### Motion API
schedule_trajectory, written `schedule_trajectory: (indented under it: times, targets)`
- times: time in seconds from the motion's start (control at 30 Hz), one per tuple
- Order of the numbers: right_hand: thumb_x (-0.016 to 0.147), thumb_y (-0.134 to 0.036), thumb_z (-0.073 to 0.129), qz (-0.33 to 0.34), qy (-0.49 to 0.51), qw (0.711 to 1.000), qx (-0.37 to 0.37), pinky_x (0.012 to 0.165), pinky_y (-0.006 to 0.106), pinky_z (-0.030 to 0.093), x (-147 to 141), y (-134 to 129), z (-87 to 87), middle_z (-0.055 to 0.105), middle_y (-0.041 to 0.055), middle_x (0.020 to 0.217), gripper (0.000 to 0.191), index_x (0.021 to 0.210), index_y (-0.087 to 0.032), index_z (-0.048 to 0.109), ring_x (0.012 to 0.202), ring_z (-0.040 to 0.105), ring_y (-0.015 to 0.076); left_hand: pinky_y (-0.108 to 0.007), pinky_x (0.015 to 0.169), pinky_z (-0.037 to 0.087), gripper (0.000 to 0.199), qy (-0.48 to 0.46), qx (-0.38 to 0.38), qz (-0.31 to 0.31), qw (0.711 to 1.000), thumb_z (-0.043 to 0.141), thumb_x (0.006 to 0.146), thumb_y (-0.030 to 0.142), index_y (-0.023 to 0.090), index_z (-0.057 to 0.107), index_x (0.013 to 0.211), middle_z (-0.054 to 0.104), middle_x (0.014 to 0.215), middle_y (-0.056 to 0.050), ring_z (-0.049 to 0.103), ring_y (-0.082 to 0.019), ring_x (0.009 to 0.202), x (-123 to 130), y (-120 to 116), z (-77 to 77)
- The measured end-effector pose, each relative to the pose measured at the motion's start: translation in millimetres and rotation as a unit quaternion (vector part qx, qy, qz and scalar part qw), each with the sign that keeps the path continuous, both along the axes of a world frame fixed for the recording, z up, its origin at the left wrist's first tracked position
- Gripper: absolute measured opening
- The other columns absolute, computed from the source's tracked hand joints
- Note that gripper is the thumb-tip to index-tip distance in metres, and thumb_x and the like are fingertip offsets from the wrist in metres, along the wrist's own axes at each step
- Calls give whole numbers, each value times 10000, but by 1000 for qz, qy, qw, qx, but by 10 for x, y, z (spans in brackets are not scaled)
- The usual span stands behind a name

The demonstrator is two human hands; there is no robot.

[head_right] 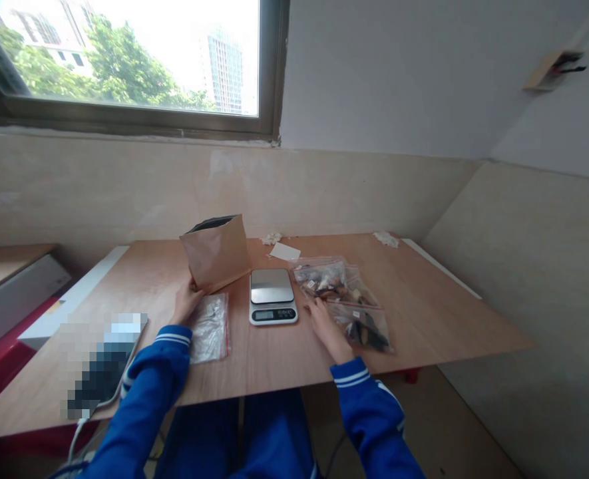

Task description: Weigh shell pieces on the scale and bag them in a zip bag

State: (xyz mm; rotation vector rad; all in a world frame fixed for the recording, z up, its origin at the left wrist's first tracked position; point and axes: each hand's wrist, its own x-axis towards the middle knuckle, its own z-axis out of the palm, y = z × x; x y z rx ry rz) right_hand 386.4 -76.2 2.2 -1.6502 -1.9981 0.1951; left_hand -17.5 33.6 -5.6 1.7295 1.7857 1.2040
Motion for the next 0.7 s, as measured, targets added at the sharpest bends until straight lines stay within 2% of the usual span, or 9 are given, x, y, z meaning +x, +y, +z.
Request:
schedule_trajectory:
  times: [0.17, 0.27, 0.33, 0.43, 0.5, 0.53, 0.6, 0.7]
  targets:
    - [782, -92, 467, 10, 118, 991, 69, 995, 428, 458, -251, 392, 278, 648, 121, 1164, 386, 1129, -170, 616, 1107, 601, 246, -348, 768, 512, 336, -72, 62, -2, 995, 598, 674, 201, 161, 654, 1003, 715, 951, -88, 662, -275, 882, 38, -73, -22]
    - [798, -114, 480, 65, 148, 985, 57, 998, 425, 466, -543, 610, 433, 625, 127, 1230, 420, 1204, -167, 573, 1132, 599, 238, -357, 763, 516, 326, -77, 77, 3, 994, 569, 656, 161, 159, 659, 969, 709, 906, -80, 657, -265, 859, 61, -136, 24]
    - [811, -119, 485, 98, 135, 984, 55, 1005, 435, 464, -732, 646, 547, 595, 134, 1268, 447, 1253, -164, 533, 1163, 578, 240, -359, 780, 513, 327, -86, 86, -14, 992, 549, 674, 175, 162, 654, 983, 705, 922, -76, 652, -255, 876, 73, -180, 65]
    - [868, -148, 465, 58, 126, 980, 146, 1041, 472, 428, -979, 496, 818, 562, 139, 1265, 391, 1257, -172, 505, 1216, 519, 254, -372, 839, 501, 311, -107, 104, -48, 988, 539, 703, 217, 167, 646, 991, 699, 981, -78, 641, -251, 949, 89, -238, 119]
    - [923, -180, 425, 11, 145, 966, 213, 992, 456, 462, -1130, 306, 1064, 585, 126, 1142, 275, 1178, -180, 526, 1134, 549, 248, -386, 866, 496, 316, -119, 110, -58, 985, 572, 692, 243, 170, 642, 991, 696, 1009, -79, 634, -259, 979, 100, -267, 148]
    - [939, -193, 420, 20, 150, 962, 228, 951, 426, 488, -1202, 205, 1190, 594, 109, 1072, 224, 1130, -186, 537, 1068, 572, 235, -392, 874, 495, 324, -124, 110, -60, 984, 593, 680, 254, 171, 639, 990, 696, 1017, -79, 633, -264, 986, 106, -280, 161]
    - [956, -188, 407, 91, 100, 963, 232, 910, 387, 505, -1334, 23, 1410, 598, 81, 996, 181, 1027, -210, 571, 999, 588, 219, -402, 885, 494, 334, -133, 107, -60, 983, 617, 669, 266, 175, 636, 990, 696, 1033, -79, 632, -271, 998, 118, -300, 183]
    - [960, -164, 400, 141, 8, 963, 231, 910, 386, 507, -1476, -144, 1574, 595, 97, 1042, 225, 1027, -214, 609, 1003, 585, 226, -402, 897, 492, 319, -130, 90, -50, 986, 610, 686, 255, 178, 634, 995, 694, 1058, -82, 630, -270, 1020, 133, -319, 204]
